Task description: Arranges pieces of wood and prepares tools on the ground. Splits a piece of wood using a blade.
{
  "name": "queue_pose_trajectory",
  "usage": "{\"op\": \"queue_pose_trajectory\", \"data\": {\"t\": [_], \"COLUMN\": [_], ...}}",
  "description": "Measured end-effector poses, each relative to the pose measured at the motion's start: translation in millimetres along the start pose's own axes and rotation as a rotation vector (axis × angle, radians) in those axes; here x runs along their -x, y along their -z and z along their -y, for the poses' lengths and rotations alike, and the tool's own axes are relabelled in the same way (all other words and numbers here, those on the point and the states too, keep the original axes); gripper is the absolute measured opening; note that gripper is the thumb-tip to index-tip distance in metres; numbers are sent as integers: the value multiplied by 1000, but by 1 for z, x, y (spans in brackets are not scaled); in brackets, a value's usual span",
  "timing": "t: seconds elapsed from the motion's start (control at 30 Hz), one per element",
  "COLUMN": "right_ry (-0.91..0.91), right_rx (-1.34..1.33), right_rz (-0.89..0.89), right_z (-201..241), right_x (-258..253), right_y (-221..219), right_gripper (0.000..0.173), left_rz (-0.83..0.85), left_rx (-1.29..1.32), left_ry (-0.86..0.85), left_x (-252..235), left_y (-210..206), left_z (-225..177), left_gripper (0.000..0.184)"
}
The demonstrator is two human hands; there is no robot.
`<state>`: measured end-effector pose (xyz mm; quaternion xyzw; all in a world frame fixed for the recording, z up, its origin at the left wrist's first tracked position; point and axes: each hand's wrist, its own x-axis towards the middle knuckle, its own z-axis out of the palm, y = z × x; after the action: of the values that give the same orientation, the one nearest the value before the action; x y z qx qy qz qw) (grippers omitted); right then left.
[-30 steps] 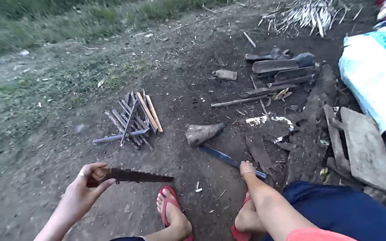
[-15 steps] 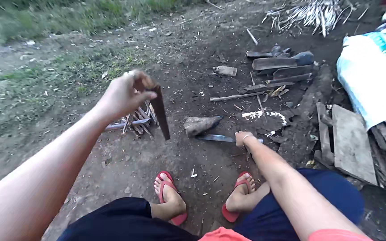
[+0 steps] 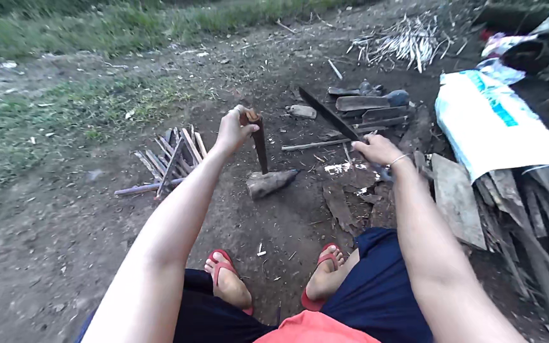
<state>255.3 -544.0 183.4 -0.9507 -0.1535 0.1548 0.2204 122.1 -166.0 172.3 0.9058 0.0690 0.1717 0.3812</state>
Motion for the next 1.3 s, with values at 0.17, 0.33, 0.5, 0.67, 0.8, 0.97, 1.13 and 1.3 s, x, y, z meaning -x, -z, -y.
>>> {"op": "queue_pose_trajectory", "data": {"t": [0.17, 0.33, 0.5, 0.67, 0.8, 0.97, 1.13, 1.3], "right_ry": [-88, -248, -410, -464, -477, -486, -340, -89], "right_rx": [-597, -689, -578, -334, 33, 161, 184, 230], "right_rz": [-115, 38, 212, 206, 179, 274, 256, 206], "right_z": [49, 62, 55, 37, 5, -35, -8, 23], "right_x": [44, 55, 27, -26, -46, -55, -130, -255], "right_y": [-75, -164, -184, -203, -224, -287, -286, -277], "right_gripper": [54, 46, 43, 59, 70, 65, 55, 58], "left_rz": [24, 19, 9, 19, 55, 89, 155, 124], "left_rx": [26, 75, 92, 84, 76, 93, 105, 84], "left_ry": [65, 71, 61, 85, 47, 15, -16, -102], "left_x": [-9, -16, -15, -18, -21, -34, -35, -21], "left_y": [-20, -21, -20, -21, -19, -8, 13, 25], "left_z": [10, 13, 21, 21, 20, 37, 62, 81], "left_gripper": [39, 39, 38, 40, 38, 34, 30, 37]}}
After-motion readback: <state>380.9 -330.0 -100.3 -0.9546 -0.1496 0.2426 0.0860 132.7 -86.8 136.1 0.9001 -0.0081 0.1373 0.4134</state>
